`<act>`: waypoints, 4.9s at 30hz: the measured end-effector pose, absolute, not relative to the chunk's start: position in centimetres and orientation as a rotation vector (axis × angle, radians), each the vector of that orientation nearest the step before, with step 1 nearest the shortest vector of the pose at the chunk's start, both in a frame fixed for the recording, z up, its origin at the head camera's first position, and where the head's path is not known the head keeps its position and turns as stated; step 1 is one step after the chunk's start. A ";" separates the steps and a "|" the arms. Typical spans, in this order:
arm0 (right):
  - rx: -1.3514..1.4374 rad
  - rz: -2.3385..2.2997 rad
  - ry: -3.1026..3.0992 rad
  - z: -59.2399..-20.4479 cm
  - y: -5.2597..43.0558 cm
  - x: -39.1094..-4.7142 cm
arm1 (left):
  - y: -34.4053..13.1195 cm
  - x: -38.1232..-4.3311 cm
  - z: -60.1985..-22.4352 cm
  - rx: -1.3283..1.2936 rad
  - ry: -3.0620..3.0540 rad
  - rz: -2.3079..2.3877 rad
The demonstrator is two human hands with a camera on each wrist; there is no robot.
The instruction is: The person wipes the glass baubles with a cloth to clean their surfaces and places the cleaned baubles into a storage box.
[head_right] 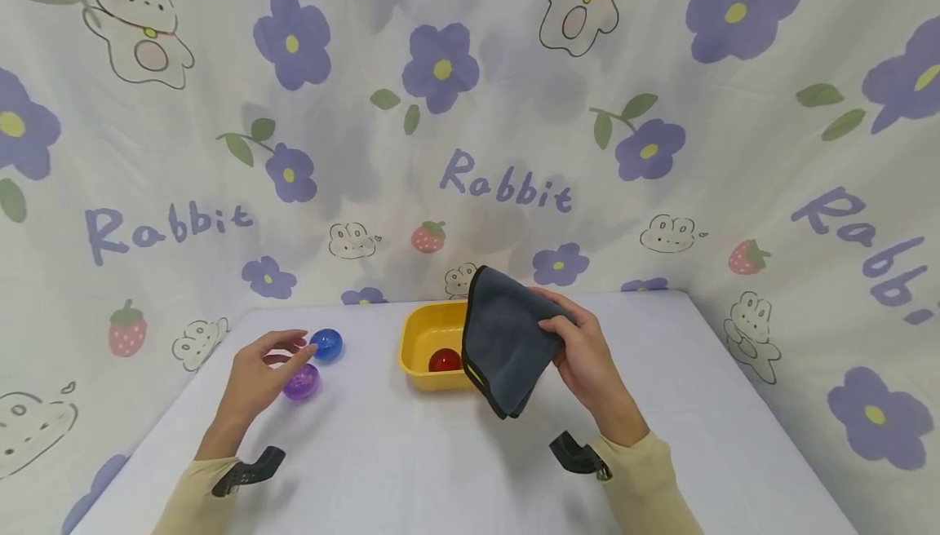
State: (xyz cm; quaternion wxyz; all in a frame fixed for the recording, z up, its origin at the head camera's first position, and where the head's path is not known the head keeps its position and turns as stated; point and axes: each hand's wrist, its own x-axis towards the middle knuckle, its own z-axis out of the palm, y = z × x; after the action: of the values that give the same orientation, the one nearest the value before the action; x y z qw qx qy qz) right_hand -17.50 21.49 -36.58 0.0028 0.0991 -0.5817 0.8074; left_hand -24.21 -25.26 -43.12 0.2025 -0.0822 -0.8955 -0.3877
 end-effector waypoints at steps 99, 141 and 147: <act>0.347 2.418 -1.963 -37.0 18.9 -17.2 | -8.6 -22.2 -38.0 -0.772 -2.488 -1.694; 0.625 1.610 -2.403 -39.2 15.4 -16.3 | -6.5 -21.5 -38.4 -0.737 -2.447 -1.724; 0.590 1.593 -2.429 -39.3 15.1 -16.1 | -6.7 -21.6 -38.3 -0.708 -2.425 -1.749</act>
State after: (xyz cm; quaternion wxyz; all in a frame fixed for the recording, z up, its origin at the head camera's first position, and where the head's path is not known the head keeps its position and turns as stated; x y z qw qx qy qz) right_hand -16.11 15.07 -39.28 0.0886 0.1982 -0.8164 0.5352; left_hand -21.57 -6.68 -38.34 0.0345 -0.2303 -0.7888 -0.5688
